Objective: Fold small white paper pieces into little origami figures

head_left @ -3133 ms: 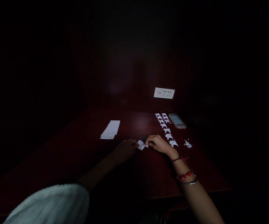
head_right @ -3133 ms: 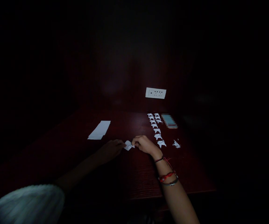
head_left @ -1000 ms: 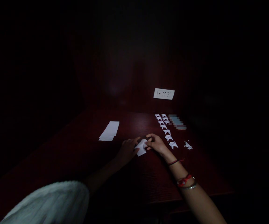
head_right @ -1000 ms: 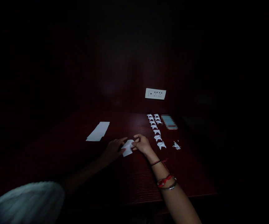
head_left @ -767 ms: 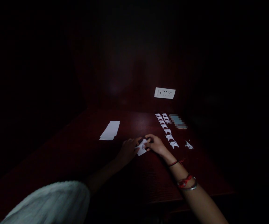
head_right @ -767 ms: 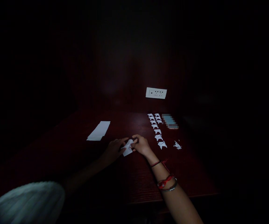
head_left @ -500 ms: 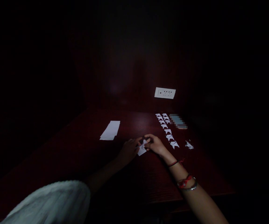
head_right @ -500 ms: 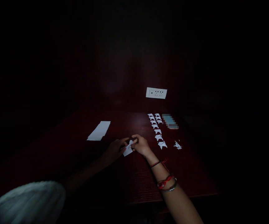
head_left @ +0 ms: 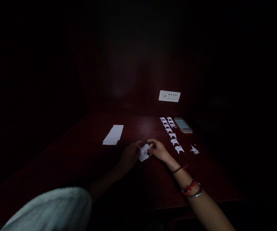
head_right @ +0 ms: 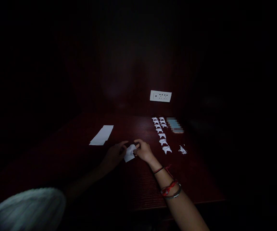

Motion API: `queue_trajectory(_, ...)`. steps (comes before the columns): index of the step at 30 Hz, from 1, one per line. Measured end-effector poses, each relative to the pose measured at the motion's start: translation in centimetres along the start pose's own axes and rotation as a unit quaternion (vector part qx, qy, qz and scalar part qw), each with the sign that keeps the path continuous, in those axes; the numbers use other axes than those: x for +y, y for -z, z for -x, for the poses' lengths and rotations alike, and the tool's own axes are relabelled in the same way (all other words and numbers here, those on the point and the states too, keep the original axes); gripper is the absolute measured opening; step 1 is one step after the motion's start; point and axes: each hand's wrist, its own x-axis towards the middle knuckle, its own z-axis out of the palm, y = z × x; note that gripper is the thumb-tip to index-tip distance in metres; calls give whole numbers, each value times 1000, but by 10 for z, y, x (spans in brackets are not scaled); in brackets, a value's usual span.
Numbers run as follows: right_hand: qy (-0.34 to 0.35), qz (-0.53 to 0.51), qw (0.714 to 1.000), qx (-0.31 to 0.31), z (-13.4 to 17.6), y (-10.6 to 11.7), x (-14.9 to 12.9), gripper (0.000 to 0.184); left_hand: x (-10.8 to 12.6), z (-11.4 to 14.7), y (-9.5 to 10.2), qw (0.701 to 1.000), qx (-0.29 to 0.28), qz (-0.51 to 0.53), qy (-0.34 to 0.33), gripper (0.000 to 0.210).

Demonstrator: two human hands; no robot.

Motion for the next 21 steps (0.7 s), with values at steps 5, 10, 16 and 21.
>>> queue_trajectory(5,12,24,999,26,2,1,-9,43,-1,1,-2,1000,-14,11,-14,36)
queue_trajectory(10,34,44,998,25,6,-3,-11,45,-4,0,-3,1000,-16,-10,-12,33)
queue_trajectory(16,76,93,992,29,7,-6,-12,45,1,-3,1,998,-8,-66,-10,17)
queue_trajectory(21,109,114,987,24,9,-5,-15,40,2,-5,2,995,-8,-98,3,12)
